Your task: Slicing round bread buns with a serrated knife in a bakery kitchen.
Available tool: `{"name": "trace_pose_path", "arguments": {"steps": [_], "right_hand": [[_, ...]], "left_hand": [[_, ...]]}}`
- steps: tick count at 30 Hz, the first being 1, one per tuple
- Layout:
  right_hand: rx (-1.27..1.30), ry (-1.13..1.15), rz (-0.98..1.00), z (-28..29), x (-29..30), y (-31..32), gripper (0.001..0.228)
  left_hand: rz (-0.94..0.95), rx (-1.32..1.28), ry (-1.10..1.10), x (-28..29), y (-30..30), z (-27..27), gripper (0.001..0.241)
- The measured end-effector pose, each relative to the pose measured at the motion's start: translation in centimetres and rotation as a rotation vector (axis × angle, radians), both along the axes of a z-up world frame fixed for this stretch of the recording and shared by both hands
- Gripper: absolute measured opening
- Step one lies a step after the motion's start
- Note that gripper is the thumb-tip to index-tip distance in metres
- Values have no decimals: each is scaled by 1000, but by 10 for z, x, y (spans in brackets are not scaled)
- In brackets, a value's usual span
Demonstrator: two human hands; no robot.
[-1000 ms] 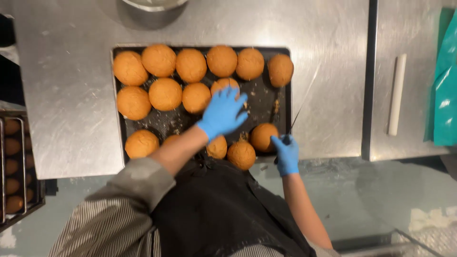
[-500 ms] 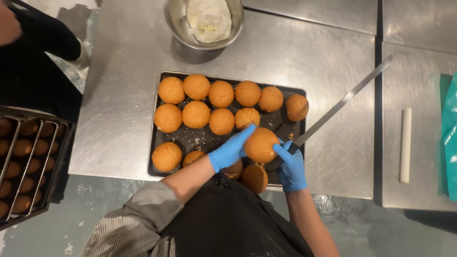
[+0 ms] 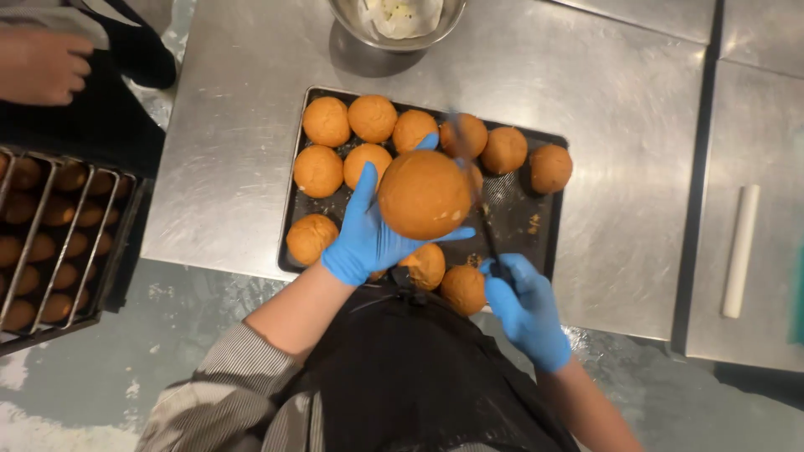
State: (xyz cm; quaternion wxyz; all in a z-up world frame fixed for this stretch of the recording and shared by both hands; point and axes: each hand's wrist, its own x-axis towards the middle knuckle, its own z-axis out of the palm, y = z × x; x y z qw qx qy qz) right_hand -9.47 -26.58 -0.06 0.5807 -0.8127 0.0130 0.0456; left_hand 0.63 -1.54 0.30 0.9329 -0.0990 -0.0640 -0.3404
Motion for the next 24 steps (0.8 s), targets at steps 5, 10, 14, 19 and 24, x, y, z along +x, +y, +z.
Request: {"name": "trace_pose_path", "arguments": {"steps": [5, 10, 14, 19, 24], "right_hand": [[-233, -79, 69, 33, -14, 29, 16], [-345, -129, 50, 37, -18, 31, 14], [-373, -95, 45, 40, -21, 32, 11], [-400, -168, 82, 17, -37, 25, 8], [-394, -161, 103, 26, -27, 31, 8]], "left_hand": [[68, 280, -177, 5, -2, 5, 89], [101, 378, -253, 3, -9, -3, 87], [175, 516, -201, -6, -21, 0, 81], [215, 431, -97, 0, -12, 29, 78], [147, 560, -162, -31, -34, -12, 75]]}}
